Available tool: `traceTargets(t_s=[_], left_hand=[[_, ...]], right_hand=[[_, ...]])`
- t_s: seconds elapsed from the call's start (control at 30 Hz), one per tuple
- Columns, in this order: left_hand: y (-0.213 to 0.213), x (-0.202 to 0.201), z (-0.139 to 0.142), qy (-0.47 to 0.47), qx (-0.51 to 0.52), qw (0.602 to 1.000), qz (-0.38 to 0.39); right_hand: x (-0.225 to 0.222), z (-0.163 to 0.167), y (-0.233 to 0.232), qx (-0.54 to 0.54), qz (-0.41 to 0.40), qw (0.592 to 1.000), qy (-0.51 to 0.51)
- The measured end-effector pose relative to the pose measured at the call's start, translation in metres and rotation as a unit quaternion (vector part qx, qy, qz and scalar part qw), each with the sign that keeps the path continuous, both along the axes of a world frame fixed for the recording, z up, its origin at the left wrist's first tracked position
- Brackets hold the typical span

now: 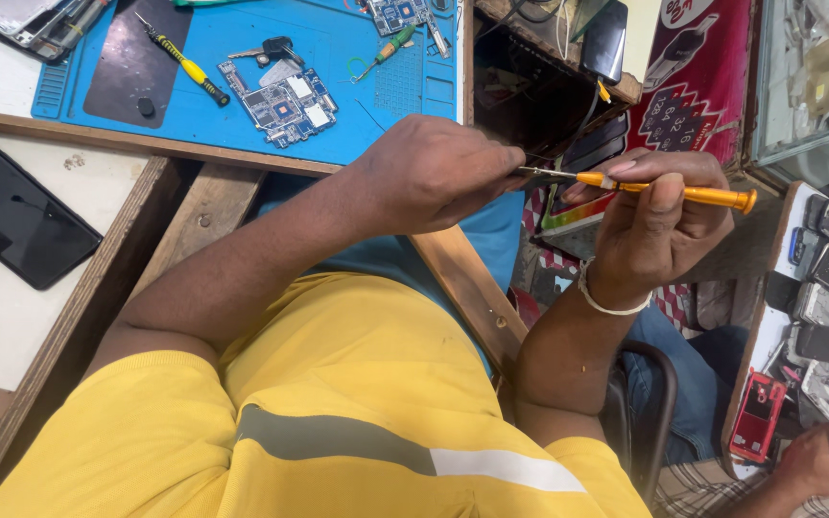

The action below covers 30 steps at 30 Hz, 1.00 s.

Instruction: The person uses a green-handled screwdriver to pry and adjust components on a small circuit board. They then switch to a yellow-handled screwdriver to continue working on the board, flipping it over to access different sides.

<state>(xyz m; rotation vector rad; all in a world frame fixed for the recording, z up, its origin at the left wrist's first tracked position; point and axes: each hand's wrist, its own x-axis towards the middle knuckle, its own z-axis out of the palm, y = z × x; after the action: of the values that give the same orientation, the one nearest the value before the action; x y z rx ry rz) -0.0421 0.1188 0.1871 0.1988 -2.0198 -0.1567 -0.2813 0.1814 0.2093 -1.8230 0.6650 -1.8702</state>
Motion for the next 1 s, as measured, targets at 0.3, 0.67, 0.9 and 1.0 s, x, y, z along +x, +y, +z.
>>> traceTargets(t_s=[0.3,0.67,0.9,1.0], left_hand=[[0.001,0.001,-0.001,-0.002,0.009,1.0,-0.009],[-0.005,-0.009,-0.008,-0.028,0.016,0.999,-0.026],[-0.001,-0.02,-0.001,-0.056,0.039,0.997,-0.022],[-0.001,-0.022,0.001,-0.06,0.045,0.997,-0.025]], right_hand=[[0.0,-0.003,0.004,0.001,-0.003,1.0,-0.002],[-0.015,-0.006,-0.001,0.007,0.003,1.0,0.021],[-0.023,-0.004,0.0,0.001,-0.001,1.0,0.026],[-0.025,-0.005,-0.002,-0.004,0.002,0.999,0.032]])
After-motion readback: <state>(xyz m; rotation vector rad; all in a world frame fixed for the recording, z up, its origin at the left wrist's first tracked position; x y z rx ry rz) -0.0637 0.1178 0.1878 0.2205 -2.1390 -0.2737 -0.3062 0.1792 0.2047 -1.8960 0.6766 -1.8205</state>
